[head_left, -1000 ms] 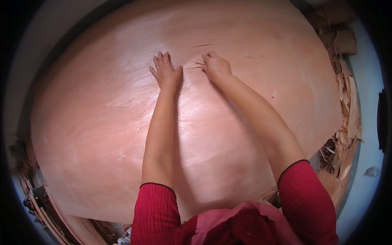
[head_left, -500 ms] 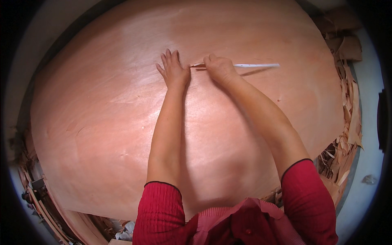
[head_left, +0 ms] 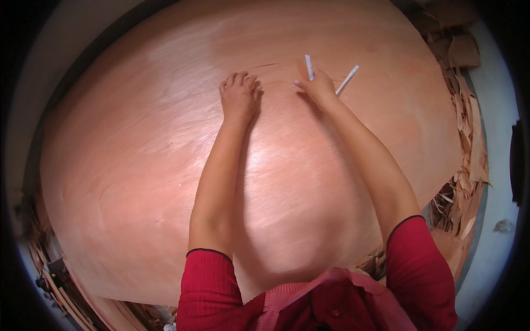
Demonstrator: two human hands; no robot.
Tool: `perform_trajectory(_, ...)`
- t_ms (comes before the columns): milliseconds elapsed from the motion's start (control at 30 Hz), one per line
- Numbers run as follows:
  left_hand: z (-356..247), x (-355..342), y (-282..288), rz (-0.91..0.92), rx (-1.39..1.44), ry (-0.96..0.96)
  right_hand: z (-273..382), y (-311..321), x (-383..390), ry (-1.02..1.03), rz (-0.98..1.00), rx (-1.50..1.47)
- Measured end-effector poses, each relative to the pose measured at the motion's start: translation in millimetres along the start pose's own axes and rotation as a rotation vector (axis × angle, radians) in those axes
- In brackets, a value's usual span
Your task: The person repairs imperfections in thin wood veneer sheets by cutting out damaged sections with a utility knife and taping over the gaps.
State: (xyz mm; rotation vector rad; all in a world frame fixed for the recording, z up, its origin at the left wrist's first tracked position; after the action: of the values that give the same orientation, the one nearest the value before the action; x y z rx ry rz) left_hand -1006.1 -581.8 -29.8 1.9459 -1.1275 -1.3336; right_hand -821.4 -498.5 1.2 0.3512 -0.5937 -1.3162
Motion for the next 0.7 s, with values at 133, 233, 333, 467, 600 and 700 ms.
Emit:
perform_trajectory(133,-6,-8,-22,0.045,0.055,0.134,7,-16,-20,-0.031,0.020,0.279)
perform_trajectory(233,-5,-9,-23,-0.010,0.077,0.135,9,-25,-25,-0.100,0.044,0.424)
perform_trajectory(333,-5,-12,-23,0.037,0.023,0.082,5,-26,-29,-0.133,0.049,0.372)
perform_trajectory(467,-9,-11,-22,-0.075,-0.220,-0.305,4,-27,-33,-0.126,0.076,0.411)
perform_trajectory(600,-24,-12,-18,-0.020,-0.322,-0.406,12,-25,-28,-0.116,0.060,0.488)
perform_trajectory(700,-28,-8,-19,0.045,-0.340,-0.393,17,-26,-25,-0.113,0.070,0.521)
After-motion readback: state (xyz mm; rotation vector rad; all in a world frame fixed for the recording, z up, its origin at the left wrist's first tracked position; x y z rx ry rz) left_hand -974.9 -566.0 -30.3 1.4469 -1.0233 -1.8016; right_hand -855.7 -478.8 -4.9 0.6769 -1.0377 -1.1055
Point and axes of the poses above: each hand's wrist, its own x-axis away from the middle knuckle, its own y-axis out of the back of the hand, z = x × y, the point moved 2 cm from there along -x, towards the middle knuckle, and after that the axes turned 1 degree about -y, right-handed, at the moved point
